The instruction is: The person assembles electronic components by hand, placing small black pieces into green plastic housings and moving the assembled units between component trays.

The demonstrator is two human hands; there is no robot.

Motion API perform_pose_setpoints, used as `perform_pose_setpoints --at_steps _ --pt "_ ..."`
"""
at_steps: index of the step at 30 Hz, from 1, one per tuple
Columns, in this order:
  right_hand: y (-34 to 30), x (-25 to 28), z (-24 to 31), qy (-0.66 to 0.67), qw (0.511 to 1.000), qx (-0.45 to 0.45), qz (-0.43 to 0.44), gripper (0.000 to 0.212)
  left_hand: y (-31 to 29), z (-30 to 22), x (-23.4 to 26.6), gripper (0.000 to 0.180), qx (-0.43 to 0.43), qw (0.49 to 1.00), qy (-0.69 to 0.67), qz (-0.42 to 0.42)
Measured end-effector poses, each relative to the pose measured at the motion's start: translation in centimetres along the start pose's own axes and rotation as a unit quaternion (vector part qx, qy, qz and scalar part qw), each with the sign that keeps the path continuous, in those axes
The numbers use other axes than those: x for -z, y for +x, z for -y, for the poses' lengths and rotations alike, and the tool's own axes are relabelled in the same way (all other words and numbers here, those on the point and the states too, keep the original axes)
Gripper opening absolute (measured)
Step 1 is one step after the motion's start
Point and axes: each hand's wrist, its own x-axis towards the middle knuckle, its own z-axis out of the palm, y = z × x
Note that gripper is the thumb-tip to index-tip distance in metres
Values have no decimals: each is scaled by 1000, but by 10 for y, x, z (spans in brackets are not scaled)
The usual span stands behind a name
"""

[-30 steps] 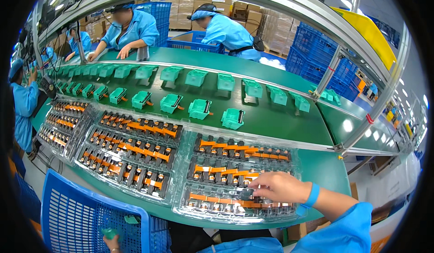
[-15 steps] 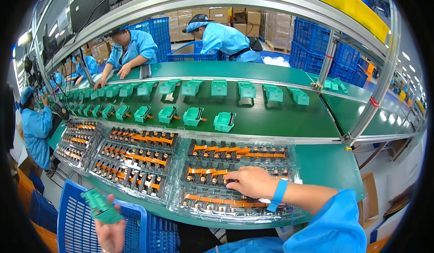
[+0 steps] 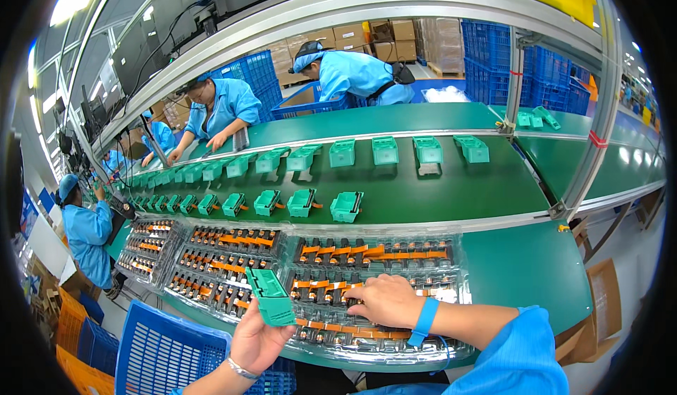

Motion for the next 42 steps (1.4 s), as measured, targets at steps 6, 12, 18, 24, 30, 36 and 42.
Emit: perform_pose_setpoints --at_steps 6,12,18,24,30,36,42 --pt "6 -9 -14 43 996 37 -63 33 26 23 18 32 48 998 -30 -28" --pt "2 7 -21 172 983 -6 -66 33 26 18 17 32 23 998 35 -56" --pt "-5 15 -44 529 823 -77 -192 25 28 19 19 36 44 994 87 -53" --pt "-7 52 0 588 782 68 -195 18 24 26 14 52 -42 973 211 -87" --pt "1 31 23 407 875 101 -241 19 22 27 11 55 -66 940 323 -85" --pt "6 11 13 374 896 74 -226 18 23 34 11 55 -98 924 359 -84" --pt "9 5 14 342 915 53 -207 17 21 33 2 55 -77 912 395 -83"
